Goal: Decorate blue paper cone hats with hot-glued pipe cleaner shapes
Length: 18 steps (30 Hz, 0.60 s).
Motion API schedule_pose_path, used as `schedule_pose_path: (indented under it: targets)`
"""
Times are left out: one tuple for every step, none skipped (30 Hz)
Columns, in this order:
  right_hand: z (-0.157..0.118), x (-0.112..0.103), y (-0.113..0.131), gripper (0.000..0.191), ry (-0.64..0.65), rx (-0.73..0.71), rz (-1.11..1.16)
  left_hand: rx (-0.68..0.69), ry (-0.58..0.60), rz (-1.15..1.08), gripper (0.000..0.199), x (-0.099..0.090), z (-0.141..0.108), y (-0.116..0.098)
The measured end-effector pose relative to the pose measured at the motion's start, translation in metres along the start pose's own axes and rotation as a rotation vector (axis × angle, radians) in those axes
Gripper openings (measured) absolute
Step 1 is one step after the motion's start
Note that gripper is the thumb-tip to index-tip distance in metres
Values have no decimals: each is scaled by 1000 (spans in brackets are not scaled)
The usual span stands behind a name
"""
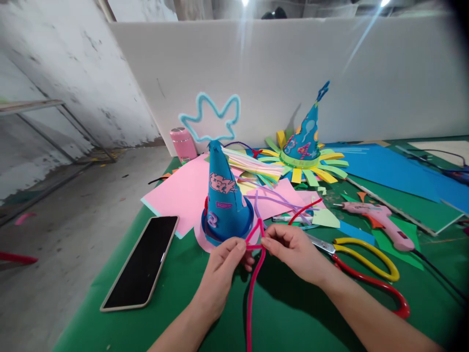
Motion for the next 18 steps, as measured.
schedule_pose_path:
  targets:
    - [0,0,1,20,-18,-15,-8,-20,31,-27,18,3,0,1]
    - [0,0,2,20,-28,-28,-14,-52,56,-50,18,7,0,2]
    - [0,1,3,19,-31,-36,-16,-88,74,-72,20,11,0,4]
    - [1,1,3,18,-27,-41,-10,-107,75,-96,20,14,0,4]
    - [1,2,4,18,-18,-44,-1,-117,65,-127,20,17,1,4]
    - [1,3,5,18,-11,-46,7,-117,49,-153,18,20,1,4]
    - [1,4,6,18,-7,-47,5,-111,29,-173,16,22,2,3]
    - [1,4,7,18,-11,-51,-9,-106,10,-185,15,23,3,2]
    - [1,4,8,18,-21,-57,-35,-101,-5,-190,14,24,3,1]
    - [1,3,9,18,-34,-62,-70,-98,-15,-192,13,24,4,0]
    - [1,3,10,18,-47,-68,-106,-96,-18,-192,12,25,5,-2]
    - [1,2,11,18,-59,-72,-137,-95,-16,-193,12,25,5,-3]
    - [1,1,11,18,-67,-75,-160,-95,-11,-199,12,25,6,-4]
    - [1,0,11,18,-72,-77,-166,-94,-7,-214,12,26,7,-5]
    - [1,-1,10,20,-74,-77,-157,-94,-5,-236,12,26,7,-5]
    - [1,-3,8,21,-80,-76,-133,-94,-6,-263,12,26,8,-5]
    - [1,-6,5,23,-91,-68,-96,-95,-8,-294,12,26,9,-5]
    - [2,-8,2,26,-107,-56,-55,-95,-10,-323,12,26,9,-4]
Point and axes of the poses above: each hand's wrist, its own z-axis towards the middle knuckle, its own x-axis out of the palm, y = z × x, the point moved 4 cm from there along z, towards the middle knuckle, and after that the axes turned 14 degrees about y, right-handed, at the moved point
